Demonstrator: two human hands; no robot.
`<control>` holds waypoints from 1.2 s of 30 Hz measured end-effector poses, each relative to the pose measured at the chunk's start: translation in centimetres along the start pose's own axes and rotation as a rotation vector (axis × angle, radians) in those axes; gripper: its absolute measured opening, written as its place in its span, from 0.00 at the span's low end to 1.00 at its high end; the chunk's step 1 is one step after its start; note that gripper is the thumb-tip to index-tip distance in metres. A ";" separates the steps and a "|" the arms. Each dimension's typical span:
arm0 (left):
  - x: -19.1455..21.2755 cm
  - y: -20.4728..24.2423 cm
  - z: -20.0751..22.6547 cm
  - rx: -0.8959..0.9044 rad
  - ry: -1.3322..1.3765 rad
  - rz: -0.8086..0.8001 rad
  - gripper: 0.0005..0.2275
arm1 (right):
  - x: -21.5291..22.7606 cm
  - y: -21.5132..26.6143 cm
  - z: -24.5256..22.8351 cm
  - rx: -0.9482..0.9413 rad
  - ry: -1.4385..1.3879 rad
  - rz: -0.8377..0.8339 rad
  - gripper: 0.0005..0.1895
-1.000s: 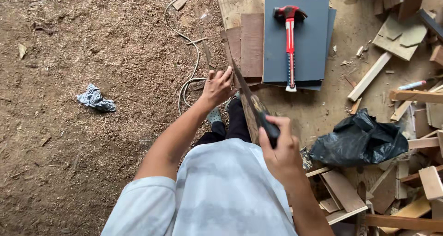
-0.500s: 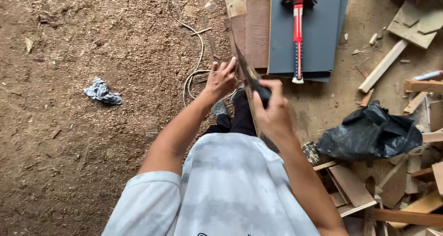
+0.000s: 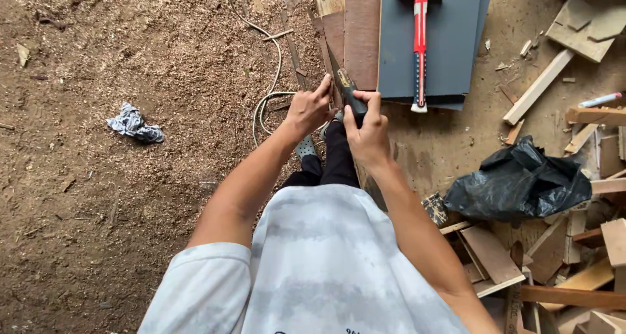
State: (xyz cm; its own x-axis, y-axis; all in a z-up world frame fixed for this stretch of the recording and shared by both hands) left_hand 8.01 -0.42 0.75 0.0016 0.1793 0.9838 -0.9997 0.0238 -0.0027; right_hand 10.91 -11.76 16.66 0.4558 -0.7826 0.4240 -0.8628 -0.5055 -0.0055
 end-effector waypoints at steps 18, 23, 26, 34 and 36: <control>0.8 0.5 0.1 -0.013 -0.026 0.071 0.25 | 0.2 0.0 -0.4 -0.012 0.063 0.027 0.15; 0.5 -0.1 0.2 -0.002 -0.055 0.025 0.25 | 5.1 7.0 -3.5 -0.189 0.126 -0.044 0.15; -0.1 0.2 1.0 -0.002 -0.033 0.017 0.27 | 8.4 10.7 -7.0 -0.135 0.204 -0.015 0.14; -0.3 0.6 0.9 -0.009 -0.030 0.016 0.24 | 0.6 1.5 -2.0 0.048 0.076 0.054 0.14; -0.1 -0.2 -0.5 0.009 -0.043 -0.027 0.26 | -0.8 -0.4 -0.7 -0.037 0.041 0.010 0.15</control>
State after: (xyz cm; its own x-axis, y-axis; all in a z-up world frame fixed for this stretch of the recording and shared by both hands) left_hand 8.24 0.07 0.56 0.0281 0.1361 0.9903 -0.9995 0.0193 0.0257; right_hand 10.74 -10.65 16.91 0.4380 -0.7717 0.4612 -0.8753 -0.4831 0.0230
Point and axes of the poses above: each hand's wrist, its own y-axis away from the middle knuckle, its own x-axis out of the back of the hand, z = x × y, the point moved 9 cm from there along -y, towards the middle knuckle, and after that the axes turned 2 degrees about -y, right-handed, at the moved point
